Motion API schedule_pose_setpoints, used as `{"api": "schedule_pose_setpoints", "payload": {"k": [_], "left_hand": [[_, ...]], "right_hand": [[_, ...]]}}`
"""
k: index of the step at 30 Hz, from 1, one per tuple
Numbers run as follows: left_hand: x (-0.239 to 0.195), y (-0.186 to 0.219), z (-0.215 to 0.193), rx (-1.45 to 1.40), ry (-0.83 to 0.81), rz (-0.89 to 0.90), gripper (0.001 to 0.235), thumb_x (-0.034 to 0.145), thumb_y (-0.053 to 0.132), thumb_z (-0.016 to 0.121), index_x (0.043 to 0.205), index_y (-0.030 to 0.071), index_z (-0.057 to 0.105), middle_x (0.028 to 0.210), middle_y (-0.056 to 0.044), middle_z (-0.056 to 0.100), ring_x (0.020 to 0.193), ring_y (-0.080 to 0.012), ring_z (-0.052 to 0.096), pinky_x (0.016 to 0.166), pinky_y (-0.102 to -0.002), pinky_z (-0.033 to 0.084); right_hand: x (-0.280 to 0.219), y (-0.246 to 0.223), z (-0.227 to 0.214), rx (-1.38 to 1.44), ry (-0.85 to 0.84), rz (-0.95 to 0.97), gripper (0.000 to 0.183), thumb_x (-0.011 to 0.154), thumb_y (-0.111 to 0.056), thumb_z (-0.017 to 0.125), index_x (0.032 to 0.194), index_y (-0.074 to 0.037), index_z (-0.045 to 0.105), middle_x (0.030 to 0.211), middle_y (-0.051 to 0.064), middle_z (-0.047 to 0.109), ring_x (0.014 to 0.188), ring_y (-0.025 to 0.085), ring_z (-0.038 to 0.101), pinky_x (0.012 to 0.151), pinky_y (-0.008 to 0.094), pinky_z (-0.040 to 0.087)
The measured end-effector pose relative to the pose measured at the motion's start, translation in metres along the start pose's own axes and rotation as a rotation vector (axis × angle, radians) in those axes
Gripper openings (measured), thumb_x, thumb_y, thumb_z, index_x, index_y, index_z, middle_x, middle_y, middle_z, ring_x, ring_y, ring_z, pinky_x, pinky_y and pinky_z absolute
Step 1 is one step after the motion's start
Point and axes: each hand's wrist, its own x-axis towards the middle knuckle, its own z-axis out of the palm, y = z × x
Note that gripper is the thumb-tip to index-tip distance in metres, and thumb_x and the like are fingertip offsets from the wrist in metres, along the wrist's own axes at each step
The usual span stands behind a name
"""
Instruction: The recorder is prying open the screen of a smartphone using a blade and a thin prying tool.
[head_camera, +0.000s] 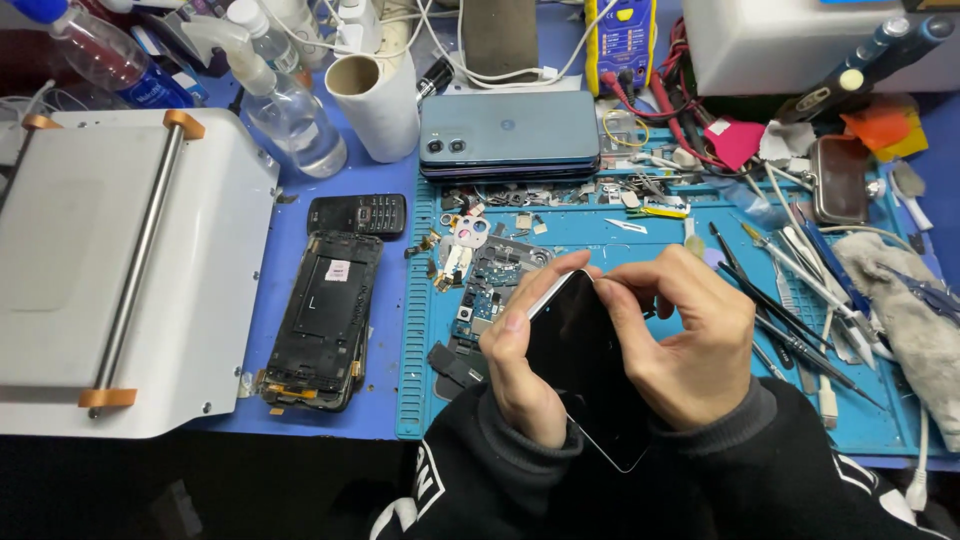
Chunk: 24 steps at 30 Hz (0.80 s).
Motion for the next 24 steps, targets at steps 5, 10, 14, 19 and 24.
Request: {"api": "schedule_pose_setpoints", "payload": {"k": [5, 10, 14, 19, 24], "left_hand": [[0.000, -0.003, 0.001, 0.015, 0.004, 0.028, 0.066, 0.099, 0.036, 0.028, 0.124, -0.010, 0.067, 0.120, -0.018, 0.070, 0.114, -0.0283, 0.065, 0.106, -0.038, 0.048], [-0.002, 0.003, 0.003, 0.066, 0.003, 0.056, 0.066, 0.101, 0.035, 0.025, 0.123, -0.010, 0.068, 0.123, -0.019, 0.069, 0.116, -0.0292, 0.066, 0.105, -0.038, 0.050], [-0.001, 0.009, 0.004, 0.117, -0.018, 0.081, 0.067, 0.103, 0.036, 0.022, 0.124, -0.009, 0.067, 0.122, -0.019, 0.069, 0.117, -0.0292, 0.066, 0.106, -0.038, 0.051], [-0.002, 0.012, 0.005, 0.111, -0.060, 0.091, 0.067, 0.104, 0.036, 0.021, 0.124, -0.009, 0.066, 0.121, -0.019, 0.069, 0.116, -0.0293, 0.066, 0.107, -0.037, 0.050], [-0.003, 0.008, 0.004, 0.113, -0.062, 0.106, 0.067, 0.105, 0.037, 0.022, 0.124, -0.009, 0.066, 0.119, -0.019, 0.069, 0.115, -0.0293, 0.067, 0.106, -0.037, 0.051]], "right_hand": [[0.002, 0.000, -0.003, -0.005, -0.021, 0.020, 0.006, 0.088, -0.001, 0.077, 0.091, -0.003, 0.072, 0.076, 0.004, 0.063, 0.062, 0.013, 0.056, 0.057, 0.027, 0.042], [0.004, 0.000, -0.011, -0.055, -0.070, -0.047, 0.007, 0.087, -0.001, 0.078, 0.092, -0.003, 0.073, 0.076, 0.006, 0.063, 0.061, 0.015, 0.054, 0.056, 0.029, 0.041], [0.003, 0.002, -0.017, -0.062, -0.100, -0.041, 0.009, 0.085, -0.002, 0.078, 0.091, -0.003, 0.072, 0.072, 0.006, 0.059, 0.060, 0.016, 0.052, 0.056, 0.029, 0.040], [0.002, 0.001, -0.022, -0.043, -0.117, -0.021, 0.009, 0.085, -0.001, 0.078, 0.092, -0.003, 0.072, 0.072, 0.004, 0.058, 0.060, 0.015, 0.053, 0.056, 0.028, 0.041], [-0.001, 0.001, -0.024, -0.052, -0.117, -0.024, 0.009, 0.086, -0.001, 0.078, 0.092, -0.003, 0.072, 0.072, 0.005, 0.059, 0.060, 0.015, 0.053, 0.056, 0.028, 0.042]]}}
